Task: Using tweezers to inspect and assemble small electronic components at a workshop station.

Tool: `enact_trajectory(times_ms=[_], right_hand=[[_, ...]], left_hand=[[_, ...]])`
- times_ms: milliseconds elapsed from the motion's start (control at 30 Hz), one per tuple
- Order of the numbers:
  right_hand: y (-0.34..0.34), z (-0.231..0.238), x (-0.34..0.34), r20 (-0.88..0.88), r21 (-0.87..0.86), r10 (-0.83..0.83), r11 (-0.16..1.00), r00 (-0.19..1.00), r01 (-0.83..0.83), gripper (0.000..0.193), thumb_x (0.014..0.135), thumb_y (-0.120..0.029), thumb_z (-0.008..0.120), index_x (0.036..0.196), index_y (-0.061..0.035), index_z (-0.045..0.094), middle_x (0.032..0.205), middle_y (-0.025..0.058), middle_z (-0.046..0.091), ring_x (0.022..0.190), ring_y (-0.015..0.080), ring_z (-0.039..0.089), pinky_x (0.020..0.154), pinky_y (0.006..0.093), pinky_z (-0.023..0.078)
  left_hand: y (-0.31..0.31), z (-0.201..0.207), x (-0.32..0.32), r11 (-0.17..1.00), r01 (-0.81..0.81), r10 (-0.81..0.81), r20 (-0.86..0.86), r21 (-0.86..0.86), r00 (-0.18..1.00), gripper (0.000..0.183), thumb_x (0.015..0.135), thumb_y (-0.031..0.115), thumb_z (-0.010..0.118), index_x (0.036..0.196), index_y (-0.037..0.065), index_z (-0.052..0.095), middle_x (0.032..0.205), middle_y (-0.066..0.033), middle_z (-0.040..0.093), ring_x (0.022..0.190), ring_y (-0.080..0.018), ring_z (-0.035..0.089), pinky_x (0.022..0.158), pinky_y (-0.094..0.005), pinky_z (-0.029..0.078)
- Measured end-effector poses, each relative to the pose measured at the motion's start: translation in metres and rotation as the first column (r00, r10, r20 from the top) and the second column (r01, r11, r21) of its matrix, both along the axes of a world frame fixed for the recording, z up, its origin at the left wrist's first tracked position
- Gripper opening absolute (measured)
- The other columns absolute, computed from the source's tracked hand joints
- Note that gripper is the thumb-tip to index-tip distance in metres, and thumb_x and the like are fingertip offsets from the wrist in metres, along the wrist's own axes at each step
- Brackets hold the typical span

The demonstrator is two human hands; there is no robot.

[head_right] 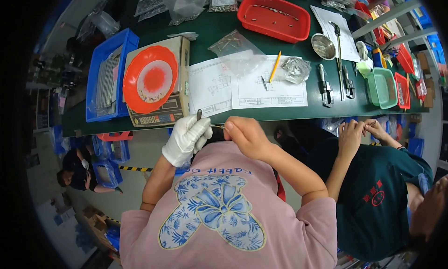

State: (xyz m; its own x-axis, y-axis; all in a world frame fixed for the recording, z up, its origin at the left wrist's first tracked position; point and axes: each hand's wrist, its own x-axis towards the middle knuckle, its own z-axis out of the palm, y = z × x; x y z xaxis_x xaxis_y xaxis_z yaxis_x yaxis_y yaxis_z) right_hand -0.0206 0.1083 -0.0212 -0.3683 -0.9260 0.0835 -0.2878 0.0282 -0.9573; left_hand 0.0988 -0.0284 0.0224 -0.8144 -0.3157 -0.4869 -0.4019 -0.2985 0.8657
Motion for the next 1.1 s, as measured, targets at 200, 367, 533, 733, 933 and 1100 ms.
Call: enact_trajectory(times_ms=[200, 367, 533, 733, 933, 1100], right_hand=[[-0.005, 0.009, -0.010, -0.678, -0.159, -0.076, 0.986, 0.731, -0.045, 0.014, 0.072, -0.015, 0.055, 0.068, -0.0053, 0.046, 0.055, 0.0056, 0.044, 0.046, 0.0220, 0.044, 0.044, 0.0299, 0.035], [0.003, 0.004, 0.000, 0.523, 0.119, 0.046, 0.985, 0.851, -0.126, 0.014, 0.071, -0.015, 0.057, 0.068, -0.0067, 0.046, 0.059, 0.0050, 0.043, 0.046, 0.0210, 0.043, 0.044, 0.0300, 0.035], [-0.006, 0.015, -0.002, -0.531, -0.111, -0.099, 0.993, 0.842, 0.047, 0.014, 0.074, -0.013, 0.053, 0.066, -0.0048, 0.045, 0.055, 0.0068, 0.042, 0.047, 0.0220, 0.045, 0.044, 0.0294, 0.034], [-0.003, -0.002, 0.000, -0.192, -0.197, -0.073, 0.980, 0.979, 0.034, 0.017, 0.076, -0.013, 0.050, 0.064, -0.0071, 0.041, 0.051, 0.0033, 0.036, 0.041, 0.0175, 0.039, 0.039, 0.0280, 0.029], [-0.003, 0.013, 0.001, 0.990, 0.051, -0.024, 0.980, 0.137, -0.195, 0.032, 0.086, -0.024, 0.037, 0.057, -0.0128, 0.028, 0.050, -0.0054, 0.024, 0.042, 0.0059, 0.017, 0.038, 0.0215, 0.017], [-0.002, 0.008, -0.005, 0.998, 0.042, -0.053, 0.974, -0.041, -0.225, 0.030, 0.086, -0.024, 0.039, 0.059, -0.0117, 0.033, 0.052, -0.0050, 0.028, 0.043, 0.0052, 0.021, 0.039, 0.0197, 0.020]], left_hand=[[-0.002, 0.000, -0.001, 0.999, 0.026, -0.027, 0.040, 0.030, 0.999, 0.032, 0.086, 0.026, 0.046, 0.066, 0.002, 0.051, 0.045, 0.0009, 0.040, 0.038, -0.0055, 0.036, 0.037, -0.0204, 0.027], [-0.005, 0.000, -0.002, 0.965, 0.115, -0.137, -0.080, -0.235, 0.987, 0.031, 0.086, 0.025, 0.046, 0.067, 0.002, 0.052, 0.047, 0.0007, 0.041, 0.042, -0.0055, 0.038, 0.040, -0.0209, 0.029], [-0.006, 0.000, -0.001, 0.973, 0.066, -0.074, -0.026, -0.222, 0.997, 0.030, 0.085, 0.024, 0.047, 0.066, 0.001, 0.052, 0.047, -0.0002, 0.043, 0.043, -0.0064, 0.038, 0.042, -0.0220, 0.031], [-0.002, -0.003, -0.007, 0.986, 0.110, -0.106, 0.038, -0.127, 0.994, 0.029, 0.085, 0.022, 0.046, 0.067, 0.001, 0.053, 0.049, -0.0031, 0.046, 0.045, -0.0102, 0.045, 0.044, -0.0248, 0.036], [-0.011, -0.009, -0.011, 0.692, 0.139, -0.340, -0.150, -0.708, 0.928, 0.017, 0.080, 0.017, 0.052, 0.072, 0.002, 0.053, 0.063, -0.0130, 0.056, 0.057, -0.0285, 0.055, 0.050, -0.0317, 0.042], [-0.017, -0.012, -0.014, 0.582, 0.138, -0.410, -0.142, -0.802, 0.901, 0.014, 0.078, 0.017, 0.053, 0.075, 0.004, 0.054, 0.066, -0.0120, 0.057, 0.062, -0.0301, 0.055, 0.052, -0.0332, 0.042]])
